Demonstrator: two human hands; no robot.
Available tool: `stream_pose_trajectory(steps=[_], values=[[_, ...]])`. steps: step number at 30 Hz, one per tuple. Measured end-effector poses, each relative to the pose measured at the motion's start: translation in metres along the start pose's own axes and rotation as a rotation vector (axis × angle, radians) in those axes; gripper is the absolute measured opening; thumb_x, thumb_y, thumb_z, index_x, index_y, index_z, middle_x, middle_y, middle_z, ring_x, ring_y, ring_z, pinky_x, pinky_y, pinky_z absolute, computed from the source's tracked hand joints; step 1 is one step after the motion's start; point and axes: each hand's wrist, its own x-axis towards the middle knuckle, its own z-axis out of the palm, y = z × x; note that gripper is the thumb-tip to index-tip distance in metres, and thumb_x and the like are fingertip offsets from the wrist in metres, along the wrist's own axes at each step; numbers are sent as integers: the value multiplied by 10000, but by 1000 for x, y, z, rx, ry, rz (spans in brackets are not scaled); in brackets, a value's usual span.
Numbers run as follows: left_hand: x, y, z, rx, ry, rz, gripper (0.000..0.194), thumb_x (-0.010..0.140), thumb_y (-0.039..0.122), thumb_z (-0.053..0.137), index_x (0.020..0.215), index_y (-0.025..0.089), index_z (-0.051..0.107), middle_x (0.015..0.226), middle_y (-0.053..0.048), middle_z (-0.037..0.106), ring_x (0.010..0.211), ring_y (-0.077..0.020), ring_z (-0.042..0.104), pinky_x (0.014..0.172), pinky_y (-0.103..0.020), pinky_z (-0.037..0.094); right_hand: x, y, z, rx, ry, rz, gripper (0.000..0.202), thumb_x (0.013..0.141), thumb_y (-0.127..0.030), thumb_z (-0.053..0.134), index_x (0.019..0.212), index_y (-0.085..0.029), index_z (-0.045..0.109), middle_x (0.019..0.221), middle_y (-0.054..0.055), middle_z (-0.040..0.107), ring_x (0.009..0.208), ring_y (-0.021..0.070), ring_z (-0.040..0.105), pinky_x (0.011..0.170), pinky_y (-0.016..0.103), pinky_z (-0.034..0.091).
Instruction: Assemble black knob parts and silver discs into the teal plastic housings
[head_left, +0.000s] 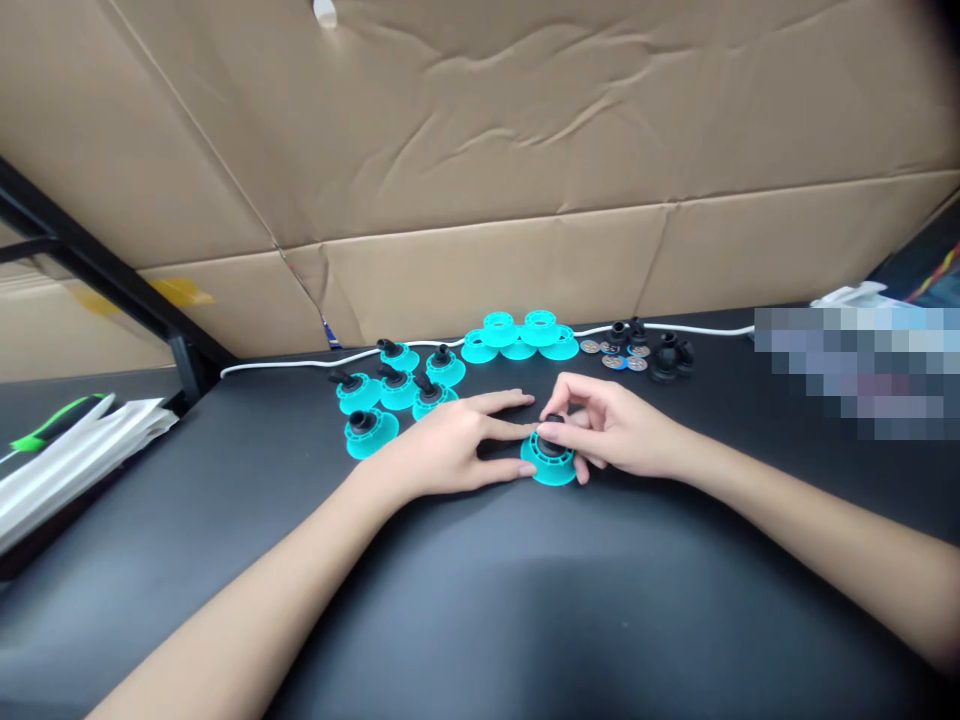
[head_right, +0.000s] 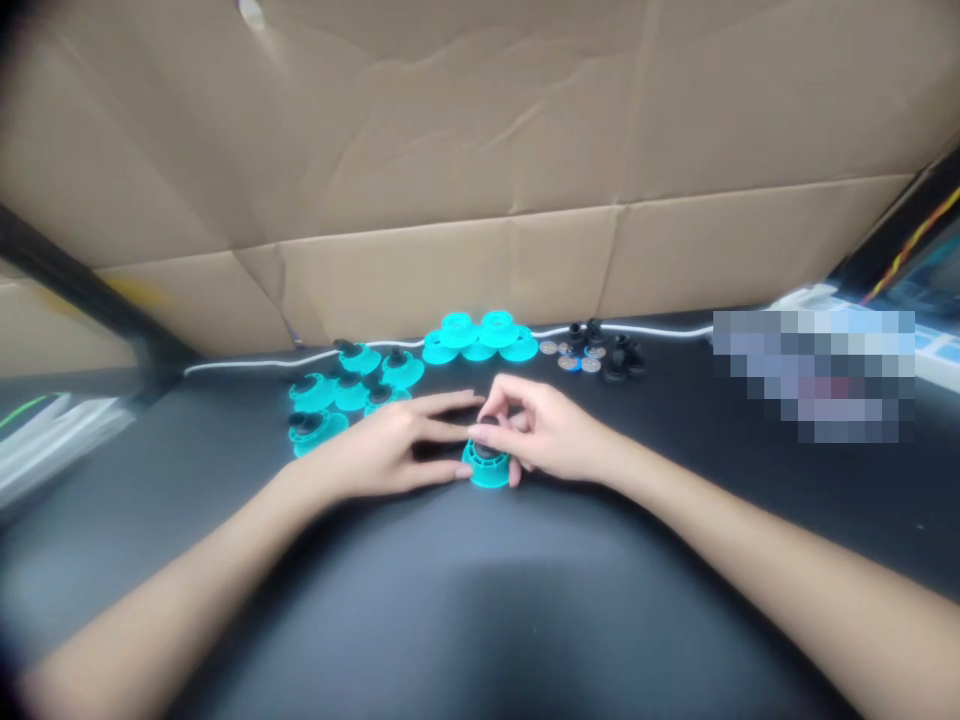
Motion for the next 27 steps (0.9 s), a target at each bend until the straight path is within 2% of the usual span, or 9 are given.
stream_pose_trajectory(steps=[2,4,7,10,12,17,23,27], values=[[0,0,0,-6,-1,0,445,997,465,712,1429,361,701,1670,-43,498,1450,-320,598,1222,-443,497,-2,-2,-1,-30,23,5,402,936,-544,768,945,-245,500,666,-58,653,497,143,668,439,218,451],[0,1,-1,-5,-3,3,446,999,457,711,1433,355,699,1672,-47,495,1464,-316,585,1227,-438,493,-4,-6,-6,-172,27,-48,365,942,-528,764,971,-240,542,695,-49,646,555,144,659,502,244,498],[-1,0,0,-1,7,16,431,1002,457,706,1418,342,714,1671,-49,498,1469,-313,579,1229,-428,491,-7,-11,-16,-395,-32,-178,273,978,-449,734,1119,-229,658,890,12,703,738,158,672,650,280,554],[-2,-2,1,3,9,16,438,1008,485,692,1424,349,708,1666,-41,506,1457,-301,593,1242,-425,478,-8,-10,-26,-398,-115,-222,268,1033,-396,656,1248,-238,688,1088,62,727,844,165,686,717,292,578],[-2,-3,2,8,2,10,451,1012,501,681,1438,354,697,1670,-45,501,1458,-295,592,1249,-421,469,-8,-9,-31,-373,-140,-224,277,1045,-393,638,1270,-242,695,1122,69,723,859,164,690,724,291,585],[-2,-2,2,0,-7,-5,441,1009,498,685,1425,353,708,1674,-50,494,1483,-305,566,1251,-431,468,-7,-7,-31,-399,-122,-223,228,1029,-400,672,1170,-221,678,1037,51,719,827,164,687,713,288,582],[-1,-2,1,4,-20,-4,438,1016,492,676,1427,342,708,1680,-67,484,1466,-304,584,1237,-419,479,-9,-9,-12,-593,-4,-383,131,1025,-334,676,1038,-208,641,990,48,660,732,145,586,637,284,503],[-1,0,-1,-5,-25,-11,442,1003,483,699,1425,350,708,1678,-54,488,1477,-311,573,1243,-422,473,-11,-10,-13,-592,-10,-344,145,993,-319,705,1081,-211,664,944,47,697,696,150,569,629,292,506]])
